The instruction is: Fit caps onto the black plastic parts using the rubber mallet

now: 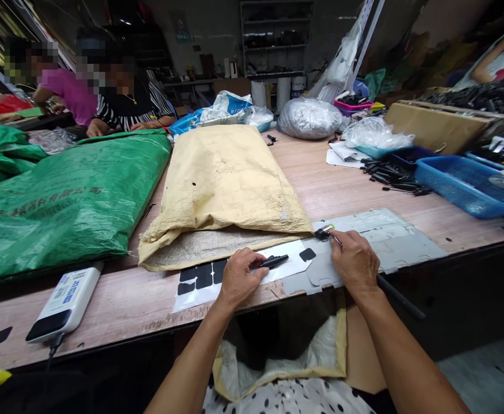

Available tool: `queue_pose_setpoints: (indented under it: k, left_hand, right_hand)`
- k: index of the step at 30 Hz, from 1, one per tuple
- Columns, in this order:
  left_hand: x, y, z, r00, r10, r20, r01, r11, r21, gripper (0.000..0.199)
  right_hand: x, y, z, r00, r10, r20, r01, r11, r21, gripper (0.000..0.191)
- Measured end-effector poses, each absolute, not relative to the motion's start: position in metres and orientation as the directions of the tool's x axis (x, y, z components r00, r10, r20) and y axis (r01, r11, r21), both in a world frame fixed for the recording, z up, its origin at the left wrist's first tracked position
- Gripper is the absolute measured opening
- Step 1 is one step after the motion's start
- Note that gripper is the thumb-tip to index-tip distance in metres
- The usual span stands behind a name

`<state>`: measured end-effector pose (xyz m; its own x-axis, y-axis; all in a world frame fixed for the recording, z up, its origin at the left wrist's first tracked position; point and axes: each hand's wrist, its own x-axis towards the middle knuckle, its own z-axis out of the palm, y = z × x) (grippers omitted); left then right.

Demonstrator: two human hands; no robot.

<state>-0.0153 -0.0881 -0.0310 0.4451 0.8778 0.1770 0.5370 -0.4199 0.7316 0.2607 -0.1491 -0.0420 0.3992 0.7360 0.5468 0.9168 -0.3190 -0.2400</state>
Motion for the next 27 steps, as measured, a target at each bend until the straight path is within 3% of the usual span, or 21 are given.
queue_pose_setpoints:
  k: [12,23,27]
  left_hand:
    - [-0.019,-0.086,-0.033,0.479,0.857,0.188,0.516,-0.448,0.730,0.013]
    - [-0.022,-0.095,-0.023,0.489,0.846,0.215,0.486,-0.468,0.738,0.025]
    - [-0.029,-0.138,0.002,0.650,0.752,0.107,0.384,-0.446,0.808,0.024]
  right_hand:
    - [0.255,-0.149,-0.048,0.398,0.720,0.568,0.915,-0.352,-0.195,0.025]
    - [0.254,-0.149,-0.048,0.401,0.719,0.567,0.914,-0.358,-0.192,0.025]
    - [0.254,-0.148,-0.047,0.400,0.723,0.563,0.915,-0.350,-0.201,0.025]
